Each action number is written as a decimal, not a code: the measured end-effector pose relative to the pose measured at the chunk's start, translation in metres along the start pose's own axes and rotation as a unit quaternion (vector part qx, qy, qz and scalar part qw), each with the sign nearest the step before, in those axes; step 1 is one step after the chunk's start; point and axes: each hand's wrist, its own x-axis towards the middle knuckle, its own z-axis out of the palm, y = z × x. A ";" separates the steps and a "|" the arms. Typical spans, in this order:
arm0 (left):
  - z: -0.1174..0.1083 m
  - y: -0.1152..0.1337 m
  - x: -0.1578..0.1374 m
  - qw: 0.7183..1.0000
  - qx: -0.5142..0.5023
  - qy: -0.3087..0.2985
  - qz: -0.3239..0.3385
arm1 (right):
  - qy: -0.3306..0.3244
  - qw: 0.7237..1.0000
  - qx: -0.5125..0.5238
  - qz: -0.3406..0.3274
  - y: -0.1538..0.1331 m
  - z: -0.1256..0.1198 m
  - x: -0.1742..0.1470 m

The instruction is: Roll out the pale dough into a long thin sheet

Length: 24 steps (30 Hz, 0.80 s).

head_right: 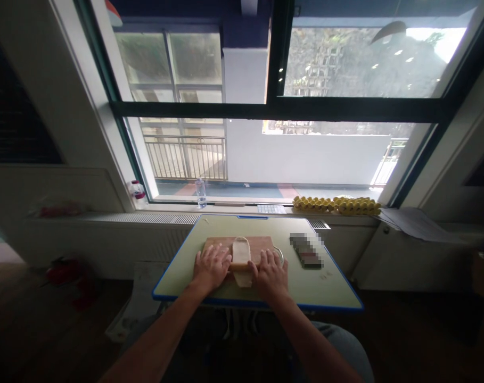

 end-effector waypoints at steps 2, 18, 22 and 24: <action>0.002 0.000 0.011 1.000 0.003 -0.013 -0.013 | 0.000 1.000 0.002 -0.001 -0.001 -0.001 0.009; 0.008 -0.006 0.086 0.998 0.026 -0.062 -0.005 | -0.055 0.998 0.015 -0.015 0.003 -0.002 0.083; 0.010 -0.008 0.100 0.997 0.007 -0.077 -0.002 | -0.069 0.997 0.031 -0.002 0.005 0.002 0.098; 0.011 -0.009 0.107 0.996 -0.010 -0.083 -0.005 | -0.075 0.996 0.039 0.004 0.006 0.003 0.106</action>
